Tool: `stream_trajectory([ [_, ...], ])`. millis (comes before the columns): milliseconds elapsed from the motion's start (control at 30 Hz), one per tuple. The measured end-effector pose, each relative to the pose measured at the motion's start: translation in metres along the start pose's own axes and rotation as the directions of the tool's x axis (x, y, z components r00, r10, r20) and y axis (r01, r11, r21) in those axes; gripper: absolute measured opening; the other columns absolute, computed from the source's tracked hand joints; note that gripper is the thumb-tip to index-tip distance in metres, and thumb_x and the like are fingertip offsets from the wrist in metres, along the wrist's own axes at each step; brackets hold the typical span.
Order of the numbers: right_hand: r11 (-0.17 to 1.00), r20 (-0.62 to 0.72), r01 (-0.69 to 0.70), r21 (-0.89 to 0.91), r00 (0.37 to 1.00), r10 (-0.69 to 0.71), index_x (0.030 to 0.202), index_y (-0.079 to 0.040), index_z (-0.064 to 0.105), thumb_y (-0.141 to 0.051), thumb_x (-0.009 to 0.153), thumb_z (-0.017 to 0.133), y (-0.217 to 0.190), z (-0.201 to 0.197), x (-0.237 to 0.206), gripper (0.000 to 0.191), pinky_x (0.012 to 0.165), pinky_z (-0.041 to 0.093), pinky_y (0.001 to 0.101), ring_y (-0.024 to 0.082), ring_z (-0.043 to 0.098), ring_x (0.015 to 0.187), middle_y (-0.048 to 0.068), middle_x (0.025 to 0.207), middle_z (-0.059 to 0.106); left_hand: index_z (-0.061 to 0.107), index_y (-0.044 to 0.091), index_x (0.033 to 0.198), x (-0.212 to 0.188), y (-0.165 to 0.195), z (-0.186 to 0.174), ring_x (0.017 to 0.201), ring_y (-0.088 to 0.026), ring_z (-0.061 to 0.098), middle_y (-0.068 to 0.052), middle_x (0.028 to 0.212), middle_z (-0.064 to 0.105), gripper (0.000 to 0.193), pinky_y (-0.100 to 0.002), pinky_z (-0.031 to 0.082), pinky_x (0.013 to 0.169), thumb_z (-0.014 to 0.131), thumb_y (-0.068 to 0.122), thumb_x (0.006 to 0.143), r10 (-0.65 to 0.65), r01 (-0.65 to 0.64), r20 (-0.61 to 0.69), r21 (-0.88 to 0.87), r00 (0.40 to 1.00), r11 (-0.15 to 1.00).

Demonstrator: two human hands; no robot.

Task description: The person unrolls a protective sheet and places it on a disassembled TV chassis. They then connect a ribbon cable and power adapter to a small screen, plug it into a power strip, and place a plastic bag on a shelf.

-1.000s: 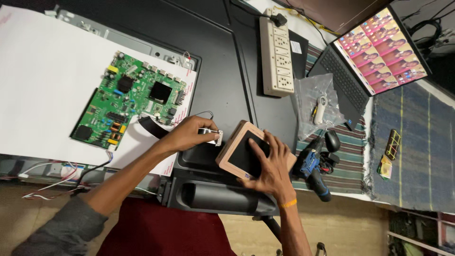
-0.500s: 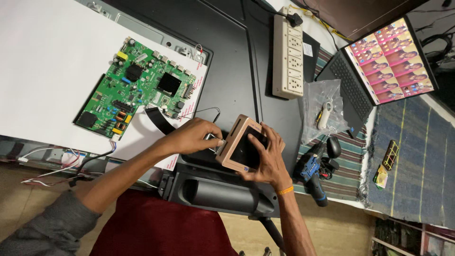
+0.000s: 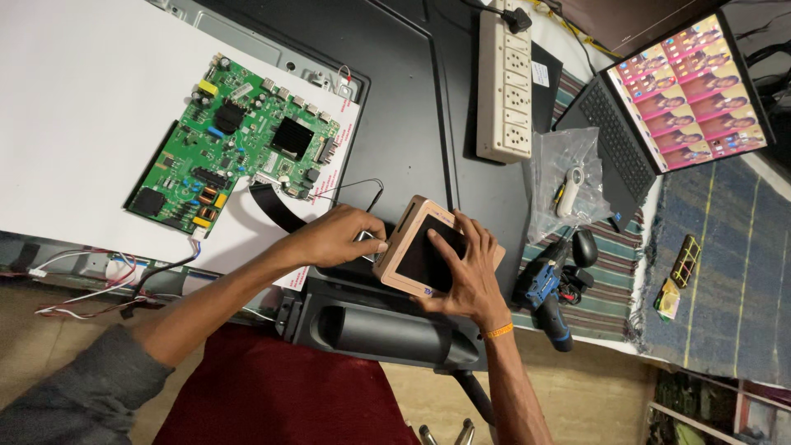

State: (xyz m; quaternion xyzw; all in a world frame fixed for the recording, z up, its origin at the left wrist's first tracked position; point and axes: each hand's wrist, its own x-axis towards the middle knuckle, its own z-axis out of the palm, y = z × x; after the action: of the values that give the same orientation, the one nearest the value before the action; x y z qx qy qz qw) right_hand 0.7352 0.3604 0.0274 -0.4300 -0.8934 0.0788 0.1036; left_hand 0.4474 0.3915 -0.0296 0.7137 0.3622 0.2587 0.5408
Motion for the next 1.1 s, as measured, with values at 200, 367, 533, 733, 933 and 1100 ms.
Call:
stream_trajectory([
  [200, 0.999, -0.029, -0.007, -0.048, 1.000, 0.006, 0.142, -0.026, 0.057, -0.056, 0.050, 0.087, -0.007, -0.004, 0.004, 0.101, 0.111, 0.028, 0.0630, 0.045, 0.036, 0.138, 0.023, 0.154, 0.036, 0.075, 0.003, 0.096, -0.002, 0.005, 0.003, 0.077, -0.028, 0.073, -0.015, 0.083, 0.075, 0.025, -0.042, 0.054, 0.073, 0.071, 0.026, 0.090, -0.022, 0.021, -0.059, -0.011, 0.998, 1.000],
  [367, 0.999, -0.064, 0.000, -0.035, 0.998, -0.003, 0.143, -0.025, 0.057, -0.054, 0.052, 0.087, -0.009, -0.005, 0.007, 0.101, 0.111, 0.028, 0.0626, 0.045, 0.036, 0.140, 0.024, 0.155, 0.036, 0.073, 0.003, 0.094, -0.002, 0.001, 0.004, 0.077, -0.029, 0.073, -0.014, 0.081, 0.074, 0.023, -0.041, 0.054, 0.072, 0.071, 0.026, 0.089, -0.022, 0.017, -0.114, -0.039, 0.993, 0.999],
  [533, 0.999, -0.063, 0.015, -0.034, 0.998, -0.017, 0.144, -0.024, 0.056, -0.055, 0.052, 0.088, -0.009, -0.006, 0.012, 0.102, 0.111, 0.028, 0.0635, 0.047, 0.036, 0.139, 0.026, 0.154, 0.036, 0.072, 0.002, 0.095, -0.004, -0.003, 0.014, 0.080, -0.030, 0.071, -0.015, 0.086, 0.074, 0.023, -0.041, 0.053, 0.073, 0.070, 0.024, 0.090, 0.001, -0.014, -0.198, -0.062, 0.980, 0.998],
  [733, 0.999, -0.033, -0.002, -0.040, 0.999, 0.001, 0.144, -0.025, 0.057, -0.058, 0.051, 0.087, -0.010, -0.006, 0.014, 0.103, 0.110, 0.028, 0.0637, 0.047, 0.038, 0.136, 0.026, 0.154, 0.037, 0.071, 0.002, 0.098, -0.007, -0.004, 0.009, 0.078, -0.024, 0.070, -0.013, 0.087, 0.074, 0.025, -0.040, 0.052, 0.073, 0.069, 0.027, 0.093, -0.033, 0.016, -0.191, -0.093, 0.981, 0.996],
  [933, 1.000, -0.023, 0.020, -0.001, 1.000, -0.020, 0.145, -0.027, 0.056, -0.059, 0.053, 0.086, -0.010, -0.003, 0.014, 0.102, 0.112, 0.029, 0.0638, 0.047, 0.036, 0.139, 0.024, 0.158, 0.034, 0.073, 0.004, 0.099, -0.013, 0.003, -0.017, 0.066, -0.016, 0.068, -0.011, 0.073, 0.073, 0.031, -0.036, 0.054, 0.065, 0.066, 0.033, 0.093, -0.136, 0.138, 0.020, -0.127, 0.990, 0.982],
  [1100, 1.000, -0.023, 0.027, 0.013, 0.999, -0.027, 0.143, -0.028, 0.057, -0.062, 0.050, 0.086, -0.013, 0.001, 0.014, 0.103, 0.112, 0.027, 0.0660, 0.048, 0.034, 0.139, 0.022, 0.156, 0.033, 0.075, 0.006, 0.102, -0.014, 0.008, -0.019, 0.060, -0.022, 0.068, -0.011, 0.071, 0.073, 0.030, -0.037, 0.053, 0.063, 0.066, 0.032, 0.092, -0.150, 0.147, 0.050, 0.046, 0.987, 0.988],
])
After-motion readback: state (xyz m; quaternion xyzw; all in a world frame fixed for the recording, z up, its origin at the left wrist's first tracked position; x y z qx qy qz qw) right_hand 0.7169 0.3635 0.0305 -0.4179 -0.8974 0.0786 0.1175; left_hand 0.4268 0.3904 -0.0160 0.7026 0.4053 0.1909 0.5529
